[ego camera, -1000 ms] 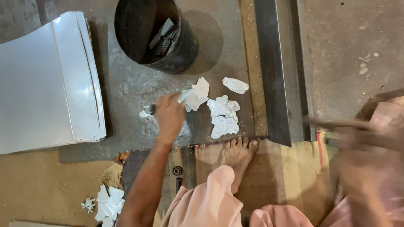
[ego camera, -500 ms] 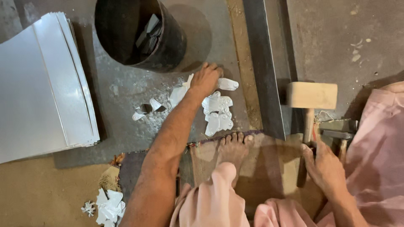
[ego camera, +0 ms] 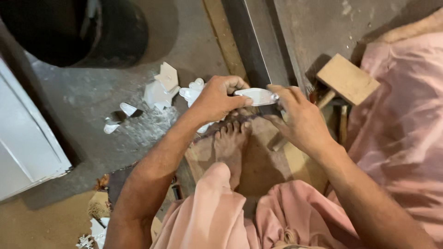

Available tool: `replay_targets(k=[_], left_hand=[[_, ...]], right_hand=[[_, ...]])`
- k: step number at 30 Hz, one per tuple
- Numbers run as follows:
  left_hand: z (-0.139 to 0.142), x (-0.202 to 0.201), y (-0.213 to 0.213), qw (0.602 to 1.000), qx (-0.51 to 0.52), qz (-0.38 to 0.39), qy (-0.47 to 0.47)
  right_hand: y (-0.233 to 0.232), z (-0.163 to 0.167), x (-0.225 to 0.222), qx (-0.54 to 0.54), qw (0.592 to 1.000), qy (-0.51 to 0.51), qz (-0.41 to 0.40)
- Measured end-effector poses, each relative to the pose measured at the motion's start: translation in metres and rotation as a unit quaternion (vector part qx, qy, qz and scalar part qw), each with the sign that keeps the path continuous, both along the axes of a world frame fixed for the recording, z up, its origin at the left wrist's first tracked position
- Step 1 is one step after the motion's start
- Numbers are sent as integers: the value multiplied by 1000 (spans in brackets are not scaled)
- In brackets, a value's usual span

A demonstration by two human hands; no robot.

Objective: The person sits on the floor and flattens small white plastic pieces one at a time on a steel beam, striking them with a hammer and a wooden mallet and setting the flattened pieces aside in piles.

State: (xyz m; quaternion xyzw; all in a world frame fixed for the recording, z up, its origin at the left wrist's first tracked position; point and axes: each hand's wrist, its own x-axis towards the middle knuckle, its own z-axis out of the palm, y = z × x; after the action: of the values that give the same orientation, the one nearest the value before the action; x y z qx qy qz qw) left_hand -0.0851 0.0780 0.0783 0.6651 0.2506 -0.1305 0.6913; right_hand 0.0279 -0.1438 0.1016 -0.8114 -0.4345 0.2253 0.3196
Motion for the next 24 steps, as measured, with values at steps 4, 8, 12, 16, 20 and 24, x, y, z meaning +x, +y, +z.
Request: replay_targets(k=[4, 8, 12, 16, 20, 24], left_hand=[[0, 2, -21, 1000, -6, 17, -5], [-18, 2, -18, 996, -82, -21, 5], [-49, 20, -14, 996, -61, 61, 13], [-80, 48, -11, 986, -61, 156, 4], [-99, 58, -17, 976, -102, 190, -12], [-104, 59, -20, 979, -82, 186, -21]], right_hand=[[7, 11, 6, 5, 999, -26, 27], [-7, 1, 14, -38, 999, -27, 28], [-42, -33, 20, -30, 990, 14, -140], [-87, -91, 13, -129, 944, 17, -303], [-114, -151, -7, -190, 951, 38, -241], [-121, -167, -10, -47, 884, 290, -364]])
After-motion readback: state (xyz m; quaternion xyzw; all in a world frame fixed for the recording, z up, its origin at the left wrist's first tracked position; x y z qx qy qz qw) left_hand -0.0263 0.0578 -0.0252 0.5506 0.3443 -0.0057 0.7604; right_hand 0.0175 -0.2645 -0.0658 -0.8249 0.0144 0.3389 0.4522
